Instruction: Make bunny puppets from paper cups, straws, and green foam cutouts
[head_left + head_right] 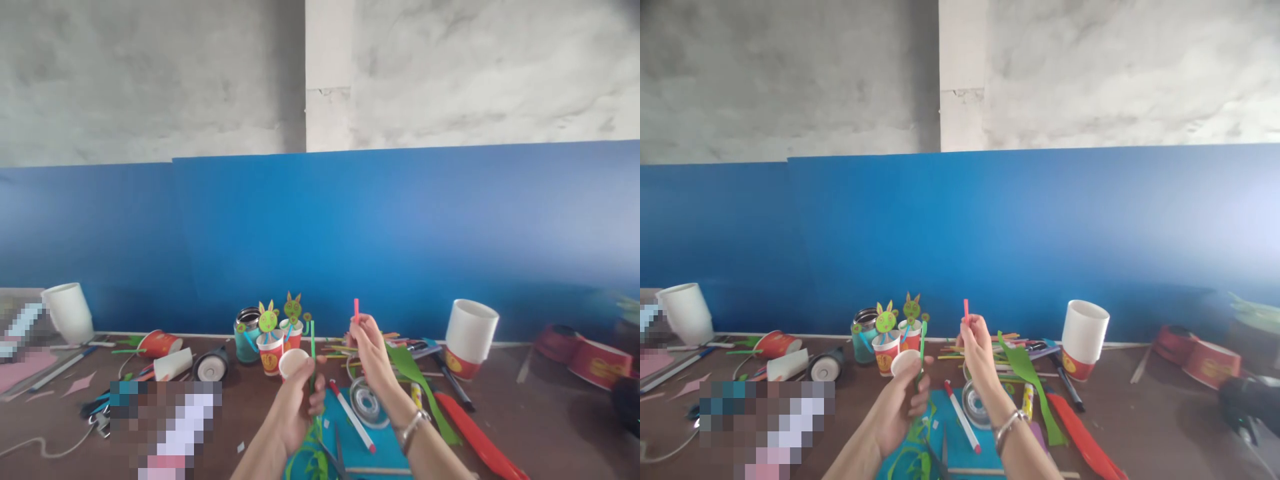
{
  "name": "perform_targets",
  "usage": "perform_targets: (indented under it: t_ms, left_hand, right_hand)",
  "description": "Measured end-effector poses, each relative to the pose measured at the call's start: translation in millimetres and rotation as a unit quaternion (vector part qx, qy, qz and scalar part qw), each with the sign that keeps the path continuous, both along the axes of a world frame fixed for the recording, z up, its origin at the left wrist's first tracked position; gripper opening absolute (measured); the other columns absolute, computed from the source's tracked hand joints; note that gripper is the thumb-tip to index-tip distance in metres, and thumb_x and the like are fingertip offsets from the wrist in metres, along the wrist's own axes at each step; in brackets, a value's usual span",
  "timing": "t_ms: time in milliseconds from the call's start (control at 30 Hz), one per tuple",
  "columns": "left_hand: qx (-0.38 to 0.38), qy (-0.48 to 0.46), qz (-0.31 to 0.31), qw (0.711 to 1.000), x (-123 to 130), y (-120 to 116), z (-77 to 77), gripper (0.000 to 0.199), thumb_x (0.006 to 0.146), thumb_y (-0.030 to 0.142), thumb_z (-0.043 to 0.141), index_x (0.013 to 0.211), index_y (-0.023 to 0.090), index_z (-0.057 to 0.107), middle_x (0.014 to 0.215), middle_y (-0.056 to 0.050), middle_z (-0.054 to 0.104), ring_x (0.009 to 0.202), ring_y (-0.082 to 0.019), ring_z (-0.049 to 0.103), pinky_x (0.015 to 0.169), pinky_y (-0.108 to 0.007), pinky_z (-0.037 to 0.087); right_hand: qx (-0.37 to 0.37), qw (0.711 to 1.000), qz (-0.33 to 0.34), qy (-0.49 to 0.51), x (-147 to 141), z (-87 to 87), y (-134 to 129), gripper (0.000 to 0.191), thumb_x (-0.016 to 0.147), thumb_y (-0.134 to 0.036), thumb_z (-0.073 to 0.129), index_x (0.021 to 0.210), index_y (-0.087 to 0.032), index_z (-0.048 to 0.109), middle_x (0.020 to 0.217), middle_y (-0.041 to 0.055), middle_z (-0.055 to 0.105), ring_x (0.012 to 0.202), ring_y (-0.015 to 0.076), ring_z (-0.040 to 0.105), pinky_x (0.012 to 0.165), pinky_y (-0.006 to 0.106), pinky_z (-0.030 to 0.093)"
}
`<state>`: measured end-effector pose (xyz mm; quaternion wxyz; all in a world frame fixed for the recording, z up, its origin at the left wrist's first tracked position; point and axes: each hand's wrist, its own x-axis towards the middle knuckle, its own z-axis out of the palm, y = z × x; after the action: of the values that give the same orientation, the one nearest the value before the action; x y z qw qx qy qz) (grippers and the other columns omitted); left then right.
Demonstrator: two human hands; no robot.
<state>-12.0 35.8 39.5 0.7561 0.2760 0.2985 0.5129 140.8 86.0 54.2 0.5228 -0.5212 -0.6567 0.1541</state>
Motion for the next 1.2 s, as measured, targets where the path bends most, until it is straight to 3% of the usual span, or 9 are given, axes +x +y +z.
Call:
perform_targets:
  t_ms: [33, 100, 200, 333, 467, 700, 933, 1067, 1200]
  left_hand:
    - [0.003, 0.004, -0.021, 1.0, 1.4, -1.6, 0.1, 0.032, 0.075, 0.037, 0.064, 0.094, 0.013, 0.057, 0.052, 0.007, 0.044, 0.039, -0.002, 0.027, 0.038, -0.016, 0.01]
    - [0.015, 0.013, -0.064, 0.998, 4.8, -5.1, 0.0, 0.036, 0.069, 0.042, 0.069, 0.088, 0.014, 0.057, 0.051, 0.008, 0.042, 0.038, -0.002, 0.022, 0.038, -0.017, 0.006]
    - [0.038, 0.044, -0.11, 0.992, 10.4, -10.8, -1.3, 0.039, 0.067, 0.049, 0.069, 0.079, 0.014, 0.055, 0.051, 0.007, 0.043, 0.037, -0.001, 0.022, 0.038, -0.018, 0.005]
    - [0.061, 0.113, -0.121, 0.984, 16.4, -16.4, -2.5, 0.045, 0.066, 0.056, 0.067, 0.079, 0.015, 0.054, 0.053, 0.006, 0.047, 0.037, -0.002, 0.029, 0.038, -0.02, 0.008]
    - [0.08, 0.162, -0.105, 0.978, 20.9, -19.8, -1.3, 0.052, 0.063, 0.067, 0.063, 0.075, 0.017, 0.052, 0.046, 0.01, 0.036, 0.035, -0.002, 0.017, 0.037, -0.021, 0.005]
    - [0.071, 0.149, -0.075, 0.983, 27.3, -23.7, -0.1, 0.057, 0.056, 0.071, 0.065, 0.067, 0.021, 0.039, 0.044, 0.014, 0.023, 0.037, -0.002, 0.011, 0.037, -0.019, 0.004]
    - [0.087, 0.112, -0.068, 0.987, 24.1, -27.0, 1.7, 0.053, 0.061, 0.066, 0.066, 0.067, 0.02, 0.042, 0.045, 0.013, 0.021, 0.038, -0.002, 0.011, 0.037, -0.019, 0.005]
    - [0.088, 0.104, -0.092, 0.986, 20.7, -26.6, 2.7, 0.049, 0.066, 0.064, 0.064, 0.072, 0.019, 0.046, 0.045, 0.012, 0.027, 0.038, -0.002, 0.014, 0.038, -0.019, 0.005]
    - [0.08, 0.114, -0.132, 0.981, 17.4, -21.9, -0.1, 0.046, 0.071, 0.062, 0.06, 0.077, 0.017, 0.051, 0.049, 0.008, 0.039, 0.038, -0.003, 0.021, 0.038, -0.02, 0.007]
  right_hand:
    - [-0.016, 0.999, 0.013, 0.033, -1.7, 3.0, -10.9, 0.038, 0.093, -0.045, 0.027, 0.096, -0.017, 0.052, 0.058, -0.0028, 0.051, 0.048, 0.0111, 0.047, 0.045, 0.021, 0.036]
    - [-0.163, 0.964, 0.123, 0.17, -6.2, 5.6, -30.5, 0.038, 0.085, -0.053, 0.046, 0.084, -0.016, 0.056, 0.05, -0.0072, 0.041, 0.039, 0.0076, 0.037, 0.037, 0.02, 0.023]
    - [-0.251, 0.916, 0.2, 0.241, -11.6, 4.4, -47.9, 0.038, 0.071, -0.052, 0.064, 0.071, -0.014, 0.061, 0.047, -0.0067, 0.044, 0.039, 0.0064, 0.039, 0.039, 0.02, 0.023]
    - [-0.227, 0.922, 0.184, 0.255, -11.2, 3.5, -50.6, 0.034, 0.066, -0.047, 0.07, 0.061, -0.014, 0.061, 0.041, -0.0061, 0.046, 0.039, 0.0067, 0.039, 0.042, 0.021, 0.026]
    - [-0.217, 0.925, 0.177, 0.256, -10.2, 3.3, -50.1, 0.04, 0.067, -0.048, 0.069, 0.048, -0.017, 0.052, 0.037, -0.004, 0.048, 0.038, 0.0068, 0.038, 0.042, 0.022, 0.025]
    - [-0.244, 0.895, 0.188, 0.323, -14.8, -9.1, -51.9, 0.042, 0.061, -0.05, 0.073, 0.05, -0.017, 0.051, 0.039, -0.006, 0.045, 0.04, 0.0053, 0.032, 0.043, 0.022, 0.021]
    - [-0.247, 0.877, 0.224, 0.346, -15.6, -10.1, -53.7, 0.046, 0.062, -0.05, 0.075, 0.047, -0.017, 0.045, 0.04, -0.007, 0.042, 0.041, 0.0048, 0.03, 0.043, 0.021, 0.021]
    - [-0.263, 0.863, 0.235, 0.362, -14.9, -5.7, -55.2, 0.046, 0.061, -0.049, 0.075, 0.048, -0.018, 0.044, 0.041, -0.0087, 0.038, 0.039, 0.0041, 0.028, 0.041, 0.021, 0.021]
    - [-0.256, 0.872, 0.181, 0.377, -10.5, 3.6, -57.1, 0.037, 0.061, -0.045, 0.076, 0.057, -0.017, 0.052, 0.04, -0.0106, 0.035, 0.036, 0.0037, 0.03, 0.038, 0.019, 0.019]
